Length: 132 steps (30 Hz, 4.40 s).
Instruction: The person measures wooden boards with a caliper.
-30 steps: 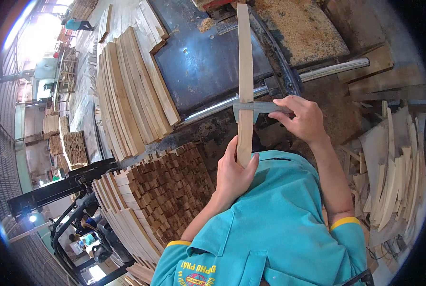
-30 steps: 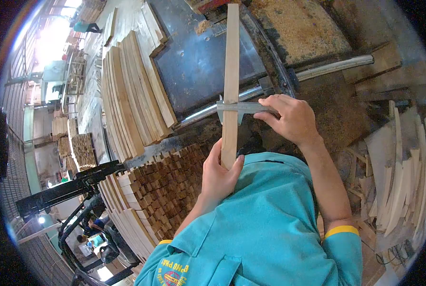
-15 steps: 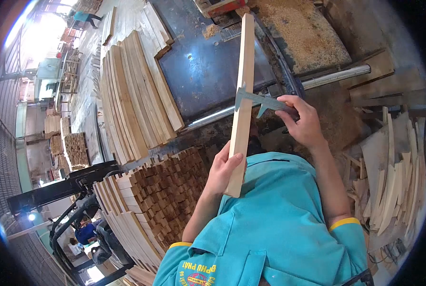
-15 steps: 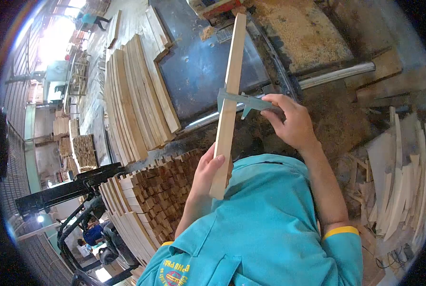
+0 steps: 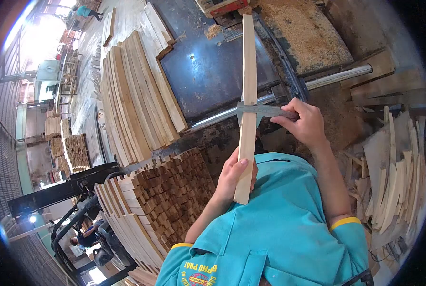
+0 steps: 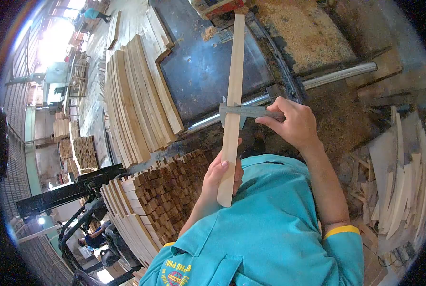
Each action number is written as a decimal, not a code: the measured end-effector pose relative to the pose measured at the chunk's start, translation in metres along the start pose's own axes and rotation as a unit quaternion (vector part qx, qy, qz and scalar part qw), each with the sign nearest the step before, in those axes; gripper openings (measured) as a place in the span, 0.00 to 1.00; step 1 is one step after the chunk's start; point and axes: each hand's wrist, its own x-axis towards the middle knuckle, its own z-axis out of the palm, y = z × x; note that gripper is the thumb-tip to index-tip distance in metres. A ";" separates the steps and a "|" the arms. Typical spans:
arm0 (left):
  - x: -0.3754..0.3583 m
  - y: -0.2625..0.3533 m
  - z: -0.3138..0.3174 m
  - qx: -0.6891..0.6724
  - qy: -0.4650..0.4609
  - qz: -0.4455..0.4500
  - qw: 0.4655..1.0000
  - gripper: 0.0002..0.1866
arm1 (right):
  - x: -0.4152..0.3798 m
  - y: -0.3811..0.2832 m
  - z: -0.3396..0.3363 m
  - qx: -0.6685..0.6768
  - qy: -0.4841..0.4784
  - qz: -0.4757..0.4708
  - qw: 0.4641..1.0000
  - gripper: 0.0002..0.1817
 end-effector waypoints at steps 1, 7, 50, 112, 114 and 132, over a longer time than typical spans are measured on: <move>0.000 0.000 -0.001 -0.001 -0.005 0.001 1.000 0.44 | 0.000 -0.001 0.000 0.000 0.001 0.002 1.000 0.28; 0.001 -0.004 -0.006 -0.010 -0.020 -0.002 1.000 0.44 | -0.002 -0.001 0.000 -0.011 0.011 -0.007 1.000 0.29; 0.013 0.001 -0.003 -0.007 -0.021 0.014 1.000 0.48 | 0.007 0.003 0.004 -0.038 0.036 -0.031 0.998 0.28; 0.066 -0.009 -0.009 0.023 0.076 0.014 0.997 0.32 | 0.002 0.031 -0.009 0.076 0.066 0.025 0.995 0.16; 0.065 -0.002 -0.004 0.051 0.094 0.008 0.994 0.28 | 0.002 0.029 -0.009 0.092 0.053 0.050 0.993 0.16; 0.065 -0.012 -0.004 0.237 0.138 0.109 0.955 0.27 | 0.028 0.014 -0.009 0.064 -0.042 0.018 0.997 0.15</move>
